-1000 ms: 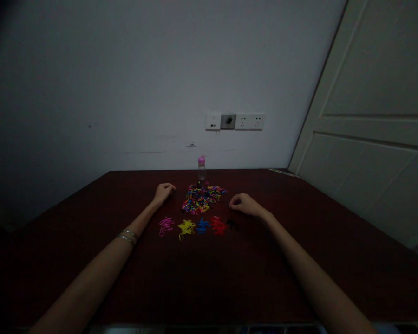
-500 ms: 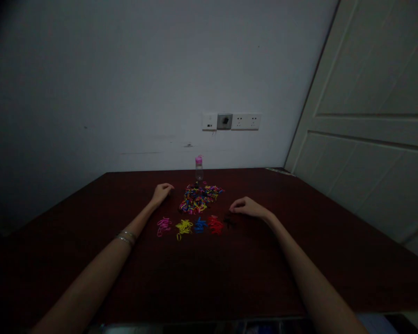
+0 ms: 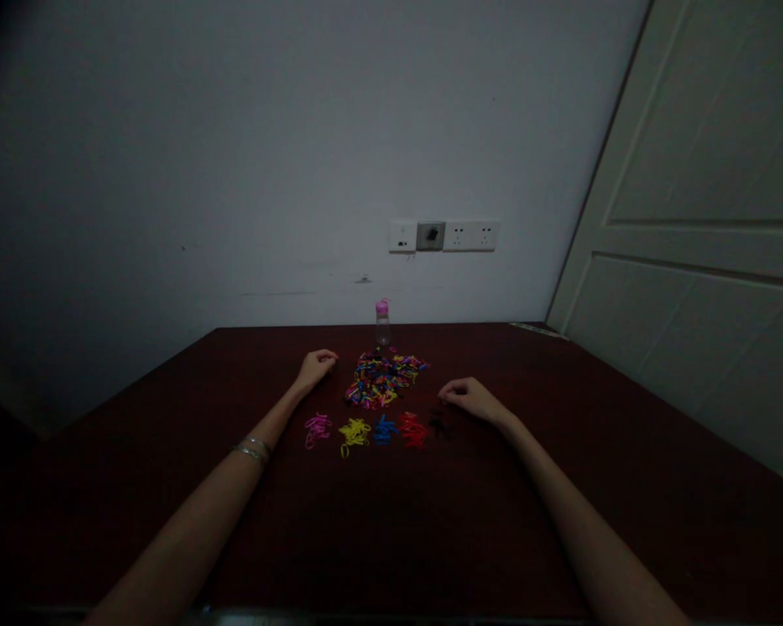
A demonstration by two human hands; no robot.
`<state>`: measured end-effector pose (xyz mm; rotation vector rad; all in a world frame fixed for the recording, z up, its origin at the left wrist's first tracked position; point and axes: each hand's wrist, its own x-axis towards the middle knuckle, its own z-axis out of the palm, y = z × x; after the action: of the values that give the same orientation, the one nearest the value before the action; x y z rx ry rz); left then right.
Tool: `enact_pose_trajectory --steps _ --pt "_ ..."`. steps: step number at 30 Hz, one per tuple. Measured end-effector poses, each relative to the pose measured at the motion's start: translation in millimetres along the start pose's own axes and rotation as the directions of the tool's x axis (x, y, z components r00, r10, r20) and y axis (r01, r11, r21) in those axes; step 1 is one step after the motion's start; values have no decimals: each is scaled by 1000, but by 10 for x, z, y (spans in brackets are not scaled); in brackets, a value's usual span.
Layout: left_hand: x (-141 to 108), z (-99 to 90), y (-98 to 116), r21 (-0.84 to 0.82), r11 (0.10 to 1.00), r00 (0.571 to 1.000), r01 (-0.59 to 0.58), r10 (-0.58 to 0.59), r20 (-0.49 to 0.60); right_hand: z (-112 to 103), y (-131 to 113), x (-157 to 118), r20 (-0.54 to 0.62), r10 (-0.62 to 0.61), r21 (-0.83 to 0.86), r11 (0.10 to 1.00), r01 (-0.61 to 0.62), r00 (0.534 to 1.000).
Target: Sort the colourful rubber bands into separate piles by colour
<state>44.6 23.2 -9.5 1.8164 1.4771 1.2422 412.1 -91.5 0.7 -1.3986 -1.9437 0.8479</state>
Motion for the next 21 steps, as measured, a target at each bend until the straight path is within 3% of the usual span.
enact_pose_trajectory --steps 5,13,21 --pt "-12 -20 9 130 989 997 -70 72 -13 2 -31 -13 0 6 -14 1000 -6 1000" --pt "-87 -22 137 330 928 984 -172 145 103 17 -7 -11 -8 6 -6 1000 -6 1000" --pt "-53 38 305 321 914 933 -248 136 334 14 -20 -17 -13 14 -18 1000 -14 1000"
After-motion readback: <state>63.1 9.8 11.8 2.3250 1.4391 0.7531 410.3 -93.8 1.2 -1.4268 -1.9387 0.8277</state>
